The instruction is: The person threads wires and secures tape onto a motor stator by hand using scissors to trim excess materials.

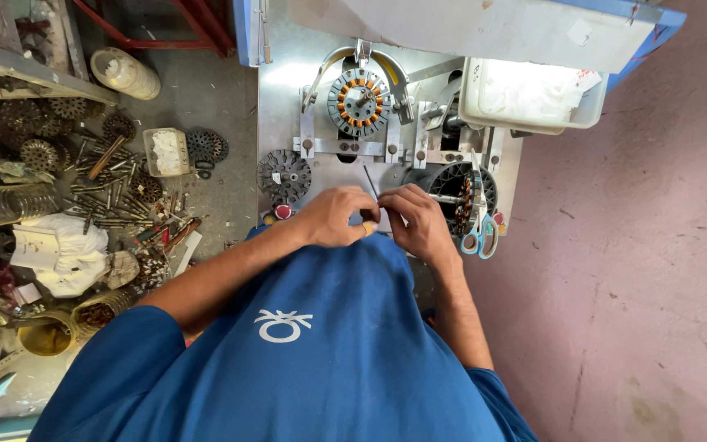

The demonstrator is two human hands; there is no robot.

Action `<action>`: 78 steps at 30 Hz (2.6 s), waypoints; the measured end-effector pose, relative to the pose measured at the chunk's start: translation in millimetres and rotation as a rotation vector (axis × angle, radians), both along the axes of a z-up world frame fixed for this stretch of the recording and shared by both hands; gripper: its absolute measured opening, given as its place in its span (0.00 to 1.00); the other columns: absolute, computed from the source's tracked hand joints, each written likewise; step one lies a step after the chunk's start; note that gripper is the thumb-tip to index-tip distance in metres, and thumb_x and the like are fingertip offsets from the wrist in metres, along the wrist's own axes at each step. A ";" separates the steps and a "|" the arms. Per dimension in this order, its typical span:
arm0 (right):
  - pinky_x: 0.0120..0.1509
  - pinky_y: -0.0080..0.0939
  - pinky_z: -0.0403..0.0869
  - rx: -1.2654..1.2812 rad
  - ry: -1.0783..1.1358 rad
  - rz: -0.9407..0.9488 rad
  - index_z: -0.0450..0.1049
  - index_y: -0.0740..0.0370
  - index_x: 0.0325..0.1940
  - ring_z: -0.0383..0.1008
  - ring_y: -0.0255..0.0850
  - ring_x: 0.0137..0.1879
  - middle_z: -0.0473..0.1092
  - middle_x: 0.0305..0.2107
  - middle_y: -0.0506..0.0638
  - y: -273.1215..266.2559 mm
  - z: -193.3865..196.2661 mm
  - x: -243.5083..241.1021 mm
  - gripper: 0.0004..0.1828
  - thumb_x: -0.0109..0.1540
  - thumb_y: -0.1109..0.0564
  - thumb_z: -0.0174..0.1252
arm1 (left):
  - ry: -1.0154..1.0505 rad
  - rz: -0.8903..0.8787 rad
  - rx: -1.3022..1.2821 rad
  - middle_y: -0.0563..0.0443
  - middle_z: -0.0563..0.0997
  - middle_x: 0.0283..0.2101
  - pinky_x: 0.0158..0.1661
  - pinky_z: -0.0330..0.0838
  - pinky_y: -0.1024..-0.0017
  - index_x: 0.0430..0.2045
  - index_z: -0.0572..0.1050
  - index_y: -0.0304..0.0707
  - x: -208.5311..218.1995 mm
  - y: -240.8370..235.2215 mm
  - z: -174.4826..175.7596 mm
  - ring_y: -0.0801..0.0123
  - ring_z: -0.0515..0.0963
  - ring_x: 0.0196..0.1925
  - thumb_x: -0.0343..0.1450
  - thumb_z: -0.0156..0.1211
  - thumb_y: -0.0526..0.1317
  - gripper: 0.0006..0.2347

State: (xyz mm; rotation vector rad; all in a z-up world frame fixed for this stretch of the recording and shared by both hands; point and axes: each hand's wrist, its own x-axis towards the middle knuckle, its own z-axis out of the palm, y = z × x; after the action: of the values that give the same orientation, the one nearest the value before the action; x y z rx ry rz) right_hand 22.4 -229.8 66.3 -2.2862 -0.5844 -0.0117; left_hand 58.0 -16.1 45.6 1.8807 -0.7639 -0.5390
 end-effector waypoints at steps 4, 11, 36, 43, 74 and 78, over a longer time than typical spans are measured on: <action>0.41 0.47 0.72 -0.103 0.016 0.085 0.79 0.64 0.34 0.72 0.49 0.36 0.74 0.28 0.51 -2.4 9.4 -15.5 0.09 0.50 0.68 0.62 | -0.049 -0.016 0.184 0.43 0.81 0.30 0.40 0.73 0.54 0.27 0.82 0.39 -0.7 6.1 1.0 0.50 0.80 0.39 0.65 0.64 0.39 0.05; 0.38 0.47 0.71 0.019 -0.025 0.028 0.76 0.62 0.31 0.69 0.48 0.33 0.71 0.25 0.50 12.8 -32.8 -14.2 0.06 0.52 0.68 0.63 | -0.130 -0.005 0.165 0.41 0.81 0.29 0.40 0.73 0.55 0.27 0.82 0.38 0.7 6.3 -22.2 0.49 0.80 0.38 0.64 0.61 0.34 0.04; 0.47 0.60 0.72 -0.213 0.228 -0.581 0.66 0.61 0.47 0.74 0.63 0.47 0.71 0.38 0.59 22.9 -222.4 -6.5 0.22 0.53 0.60 0.67 | 0.704 0.511 -0.174 0.39 0.83 0.48 0.37 0.84 0.71 0.47 0.73 0.26 18.1 10.9 -103.7 0.65 0.87 0.41 0.67 0.56 0.29 0.14; 0.44 0.48 0.76 0.219 0.464 -0.616 0.65 0.64 0.44 0.77 0.53 0.41 0.74 0.33 0.58 20.1 -228.7 21.9 0.18 0.57 0.65 0.67 | 0.601 0.698 -0.032 0.43 0.80 0.47 0.24 0.80 0.70 0.51 0.71 0.26 39.4 -43.3 -135.8 0.67 0.85 0.27 0.67 0.64 0.30 0.18; 0.30 0.34 0.71 1.172 1.076 -0.659 0.74 0.63 0.38 0.72 0.36 0.27 0.73 0.25 0.49 18.8 -205.5 38.3 0.11 0.68 0.53 0.57 | 0.869 0.789 -0.709 0.37 0.85 0.35 0.29 0.82 0.71 0.40 0.78 0.24 86.7 -33.7 -127.5 0.64 0.84 0.29 0.69 0.61 0.25 0.07; 0.30 0.33 0.70 1.182 1.067 -0.681 0.74 0.63 0.38 0.72 0.35 0.27 0.73 0.25 0.48 20.0 -208.0 40.8 0.11 0.69 0.53 0.57 | 0.875 0.788 -0.741 0.38 0.85 0.35 0.31 0.82 0.69 0.39 0.77 0.26 84.4 -34.1 -132.2 0.64 0.84 0.30 0.69 0.61 0.25 0.07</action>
State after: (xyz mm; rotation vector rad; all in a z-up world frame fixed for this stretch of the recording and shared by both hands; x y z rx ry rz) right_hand 63.1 -209.9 -141.6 -0.9654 0.6418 0.3929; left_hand 142.5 -50.1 -86.6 0.9492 0.3458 -0.4118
